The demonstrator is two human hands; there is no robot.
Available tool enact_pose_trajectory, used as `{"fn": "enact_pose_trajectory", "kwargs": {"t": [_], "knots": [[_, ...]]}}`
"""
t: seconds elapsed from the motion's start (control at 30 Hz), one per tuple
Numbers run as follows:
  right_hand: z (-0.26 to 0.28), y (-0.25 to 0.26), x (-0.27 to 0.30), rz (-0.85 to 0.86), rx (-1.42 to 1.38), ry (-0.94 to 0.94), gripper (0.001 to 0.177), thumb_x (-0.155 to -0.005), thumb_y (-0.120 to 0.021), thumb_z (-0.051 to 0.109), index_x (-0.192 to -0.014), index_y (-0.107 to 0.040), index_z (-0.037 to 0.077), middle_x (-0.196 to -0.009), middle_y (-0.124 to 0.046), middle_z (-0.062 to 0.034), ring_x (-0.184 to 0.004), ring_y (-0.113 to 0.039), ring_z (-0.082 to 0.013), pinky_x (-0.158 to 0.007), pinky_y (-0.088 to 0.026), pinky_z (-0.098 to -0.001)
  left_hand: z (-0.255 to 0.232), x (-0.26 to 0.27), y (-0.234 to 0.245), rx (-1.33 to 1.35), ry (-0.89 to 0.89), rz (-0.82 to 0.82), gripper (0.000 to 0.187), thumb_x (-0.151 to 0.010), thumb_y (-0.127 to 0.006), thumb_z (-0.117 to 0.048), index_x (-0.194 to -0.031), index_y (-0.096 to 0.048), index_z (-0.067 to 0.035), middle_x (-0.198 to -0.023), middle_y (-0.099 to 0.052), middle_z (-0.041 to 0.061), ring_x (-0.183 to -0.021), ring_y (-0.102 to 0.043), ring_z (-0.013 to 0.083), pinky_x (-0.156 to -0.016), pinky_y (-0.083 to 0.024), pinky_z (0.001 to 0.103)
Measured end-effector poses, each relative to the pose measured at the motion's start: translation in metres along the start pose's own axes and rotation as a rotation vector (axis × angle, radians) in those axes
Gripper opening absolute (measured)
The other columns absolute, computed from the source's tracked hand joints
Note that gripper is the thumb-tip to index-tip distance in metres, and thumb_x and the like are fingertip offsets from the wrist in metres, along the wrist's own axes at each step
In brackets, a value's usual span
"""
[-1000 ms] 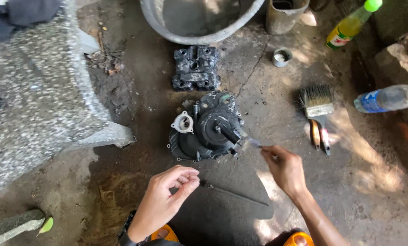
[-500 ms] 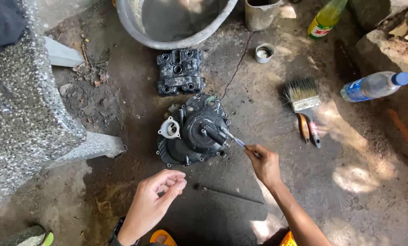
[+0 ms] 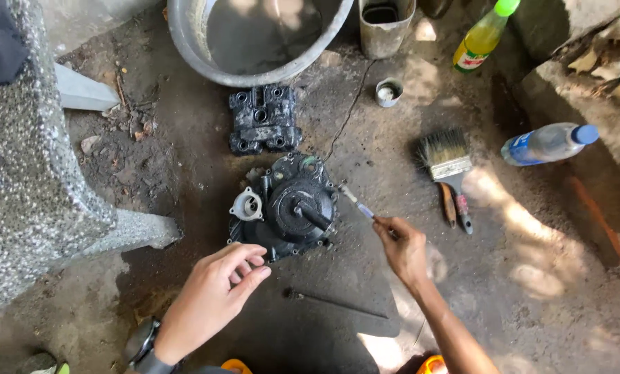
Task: Cleaning oil and grime from motorcycle engine components using a brush and cleaning solvent.
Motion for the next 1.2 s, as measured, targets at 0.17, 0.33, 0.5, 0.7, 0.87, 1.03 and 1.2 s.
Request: {"fn": "enact_pose_trajectory", "kwargs": {"t": [0.17,0.33,0.5,0.7,0.87,1.03,1.2], "knots": [[-0.007,0.06,-0.077,-0.137,0.088,0.028,0.018,-0.09,-0.078,0.014,-0.106,-0.079,0.006,-0.084,-0.075,-0.0126,-0.07,-0.069,-0.0195,-0.067,-0.055,-0.033,-0.049,-0.005,-0.002,-0.038,-0.155,-0.087,0.031,-0.087,-0.074,-0.024,-0.109,-0.07,-0.003,-0.091,-0.075,0.006,-0.074,-0.075,0.0154,-0.063,-0.06,0.031],[0.02,0.086,-0.194,-0.247,0.473,0.155,0.017,-0.092,-0.07,0.021,-0.099,-0.079,0.009,-0.084,-0.072,-0.0194,-0.075,-0.071,-0.0362,-0.07,-0.056,-0.0454,-0.028,-0.019,-0.046,-0.151,-0.058,0.072,0.039,-0.091,-0.069,-0.031,-0.123,-0.063,-0.01,-0.108,-0.072,0.006,-0.08,-0.076,0.0194,-0.073,-0.061,0.035],[-0.017,0.031,-0.285,-0.108,0.783,0.045,0.018,-0.089,-0.065,0.017,-0.094,-0.082,0.014,-0.087,-0.074,-0.022,-0.081,-0.072,-0.0403,-0.074,-0.058,-0.0487,0.017,-0.016,-0.065,-0.243,0.003,0.154,0.045,-0.092,-0.068,-0.035,-0.13,-0.059,-0.013,-0.11,-0.069,0.008,-0.093,-0.074,0.0225,-0.078,-0.06,0.038],[-0.022,0.002,-0.321,0.011,0.843,0.055,0.021,-0.093,-0.061,0.013,-0.094,-0.082,0.014,-0.092,-0.075,-0.0231,-0.086,-0.073,-0.0401,-0.076,-0.057,-0.0486,0.051,-0.009,-0.062,-0.274,0.152,0.226,0.055,-0.091,-0.066,-0.041,-0.139,-0.054,-0.018,-0.117,-0.067,0.005,-0.092,-0.075,0.0191,-0.082,-0.062,0.035],[-0.017,0.005,-0.328,0.019,0.906,0.131,0.02,-0.092,-0.063,0.014,-0.095,-0.083,0.017,-0.093,-0.075,-0.0225,-0.089,-0.073,-0.0394,-0.079,-0.056,-0.0471,0.053,-0.002,-0.062,-0.285,0.202,0.285,0.055,-0.095,-0.062,-0.042,-0.143,-0.05,-0.017,-0.121,-0.064,0.005,-0.092,-0.075,0.0171,-0.084,-0.062,0.034],[-0.01,0.035,-0.314,-0.047,0.843,0.074,0.019,-0.089,-0.066,0.018,-0.095,-0.083,0.022,-0.089,-0.075,-0.0211,-0.082,-0.073,-0.0403,-0.074,-0.058,-0.0486,0.029,0.0,-0.047,-0.243,0.029,0.149,0.05,-0.093,-0.066,-0.038,-0.134,-0.055,-0.013,-0.114,-0.066,0.008,-0.093,-0.075,0.0223,-0.082,-0.061,0.038],[0.023,0.084,-0.23,-0.09,0.633,0.164,0.015,-0.091,-0.073,0.023,-0.1,-0.081,0.013,-0.089,-0.075,-0.0188,-0.082,-0.073,-0.0367,-0.073,-0.057,-0.0453,0.007,-0.005,-0.032,-0.192,-0.012,0.094,0.046,-0.091,-0.068,-0.035,-0.129,-0.059,-0.01,-0.11,-0.069,0.009,-0.086,-0.074,0.024,-0.077,-0.059,0.039]]}}
Point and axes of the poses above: each hand's wrist, its own x-axis away from the middle knuckle, its own y-axis out of the back of the hand, z = x × y, the point moved 10 cm from there along -x, towards the middle knuckle
